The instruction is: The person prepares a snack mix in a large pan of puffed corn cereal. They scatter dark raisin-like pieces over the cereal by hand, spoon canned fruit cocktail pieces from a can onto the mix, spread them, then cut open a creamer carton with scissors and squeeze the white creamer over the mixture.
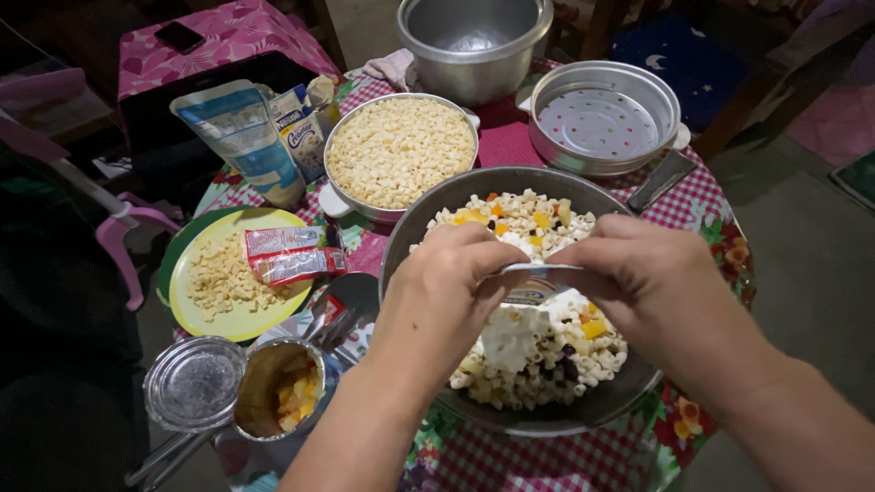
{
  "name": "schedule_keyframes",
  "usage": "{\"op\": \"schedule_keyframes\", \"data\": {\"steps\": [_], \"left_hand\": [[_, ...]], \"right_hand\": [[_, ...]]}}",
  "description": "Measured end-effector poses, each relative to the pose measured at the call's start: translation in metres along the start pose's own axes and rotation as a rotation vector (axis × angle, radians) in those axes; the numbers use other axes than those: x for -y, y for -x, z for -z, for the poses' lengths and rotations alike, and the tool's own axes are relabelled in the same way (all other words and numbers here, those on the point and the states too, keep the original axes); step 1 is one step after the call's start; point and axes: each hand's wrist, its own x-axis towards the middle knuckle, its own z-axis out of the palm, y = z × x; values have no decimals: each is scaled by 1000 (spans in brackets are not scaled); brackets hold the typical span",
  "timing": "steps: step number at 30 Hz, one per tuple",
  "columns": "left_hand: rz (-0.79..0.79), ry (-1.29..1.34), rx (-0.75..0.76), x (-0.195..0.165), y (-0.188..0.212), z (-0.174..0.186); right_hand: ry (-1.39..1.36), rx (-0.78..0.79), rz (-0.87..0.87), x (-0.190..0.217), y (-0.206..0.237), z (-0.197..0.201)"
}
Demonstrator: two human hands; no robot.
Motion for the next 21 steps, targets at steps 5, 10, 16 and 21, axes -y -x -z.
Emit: {"op": "schedule_keyframes", "data": {"steps": [5,10,16,21], "left_hand": [[-23,-26,-35,-1,-2,2],[41,31,-44,-3,-2,-2],[189,192,-75,5,2,-7],[180,130,-150,9,8,-11]], "right_hand": [[20,-16,39,1,-5,2],[-30,-24,110,-3,-9,6],[-80,-64,3,-2,-7,9],[-89,-27,28,-1,-12,10]]}}
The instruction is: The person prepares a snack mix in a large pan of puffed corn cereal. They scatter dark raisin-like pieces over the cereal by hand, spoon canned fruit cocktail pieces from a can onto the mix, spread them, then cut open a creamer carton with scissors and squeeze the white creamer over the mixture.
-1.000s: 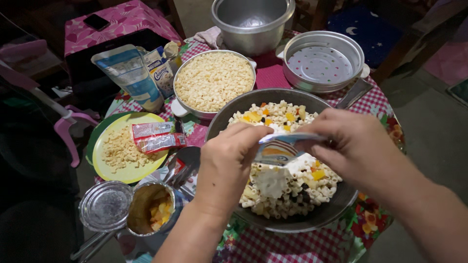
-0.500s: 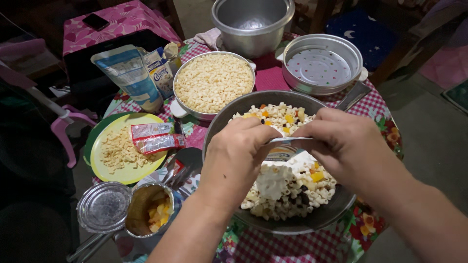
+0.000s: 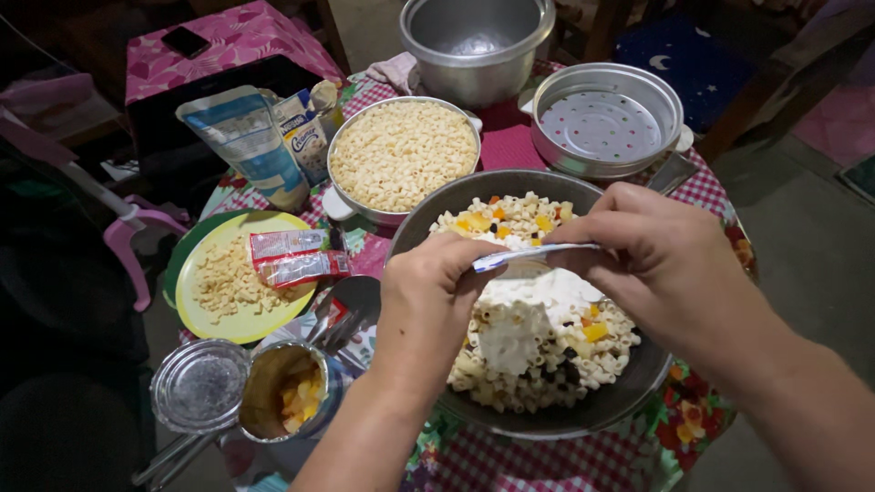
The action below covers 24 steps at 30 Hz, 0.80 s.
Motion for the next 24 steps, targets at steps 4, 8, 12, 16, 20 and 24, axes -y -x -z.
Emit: {"op": "schedule_keyframes", "data": {"steps": [4,8,12,16,20,24], "left_hand": [[-11,-50,13,-1,1,0],[-24,9,14,-3,-1,0],[127,183,85,-5,-5,1],[102,60,98,-5,-7,3],[129,25,64,-4,-8,2],[149,122,24,-4,-7,1]], "right_hand": [[29,88,-6,-1,-9,2],[93,133,-152,-1,-9,3],[71,113,-69,1,-8,5],[46,104,-124,6,-6,6],[-31,50,-164,6,-5,7],[-178,15,-187,-2,-9,3]]}}
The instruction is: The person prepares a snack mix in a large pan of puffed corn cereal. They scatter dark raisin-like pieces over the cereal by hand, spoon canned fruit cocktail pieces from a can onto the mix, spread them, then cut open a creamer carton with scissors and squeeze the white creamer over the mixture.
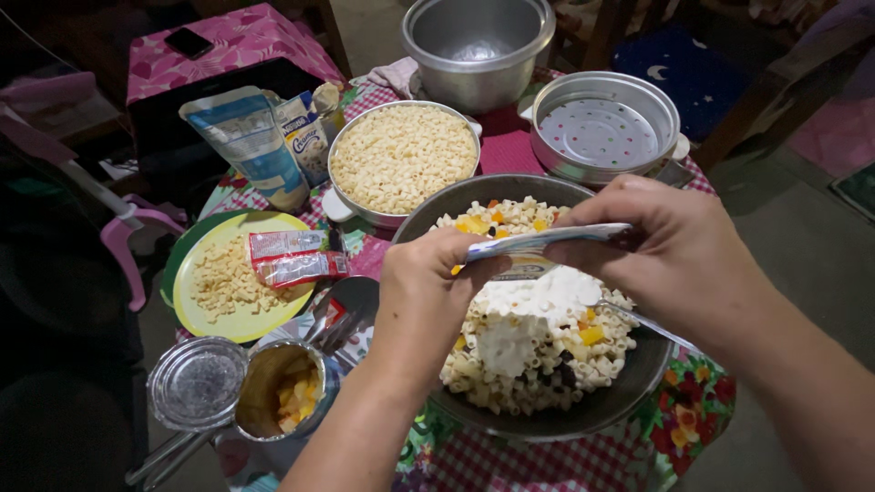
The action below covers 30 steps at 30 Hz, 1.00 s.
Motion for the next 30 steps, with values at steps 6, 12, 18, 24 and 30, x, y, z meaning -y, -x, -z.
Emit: {"op": "schedule_keyframes", "data": {"steps": [6,12,18,24,30], "left_hand": [[-10,0,1,0,1,1],[-25,10,46,-3,-3,3],[-67,63,51,-2,-2,8],[69,21,65,1,0,8],[78,48,60,-1,-3,8]], "right_hand": [[9,25,49,-5,1,-3],[208,0,24,2,1,0],[42,-4,-37,-1,0,-3],[-67,82,-90,-4,-5,-1],[32,117,-159,9,-10,2]]}}
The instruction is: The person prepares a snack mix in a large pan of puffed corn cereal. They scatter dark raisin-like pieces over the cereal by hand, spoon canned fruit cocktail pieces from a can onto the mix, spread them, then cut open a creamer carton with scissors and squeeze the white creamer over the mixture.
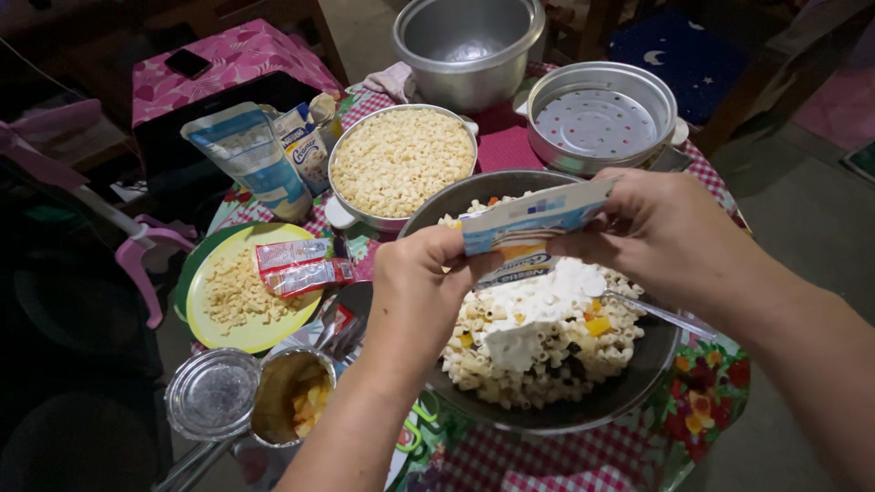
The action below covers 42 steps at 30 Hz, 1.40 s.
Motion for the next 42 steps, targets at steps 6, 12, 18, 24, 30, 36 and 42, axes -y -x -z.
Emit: {"op": "schedule_keyframes", "data": {"steps": [6,12,18,24,30,36,42], "left_hand": [[77,22,4,-2,-5,2],[22,9,77,4,-11,8],[-47,-31,54,3,-13,7],[-18,-31,47,-2,-15,3],[-35,-13,43,0,-16,3],[-17,-39,105,4,-21,10],[-39,-94,117,1,-23,11]], "right_hand": [[-4,-35,-58,3,1,0],[-235,-51,-61,-11,-3,-6],[-257,-56,-89,-21,-10,-2],[-168,17,-113,-19,-18,0],[-155,-52,-181,-13,-10,-3],[-183,-66,-158,-7,-9,-4],[-188,-69,-127,-11,-12,-2]]}}
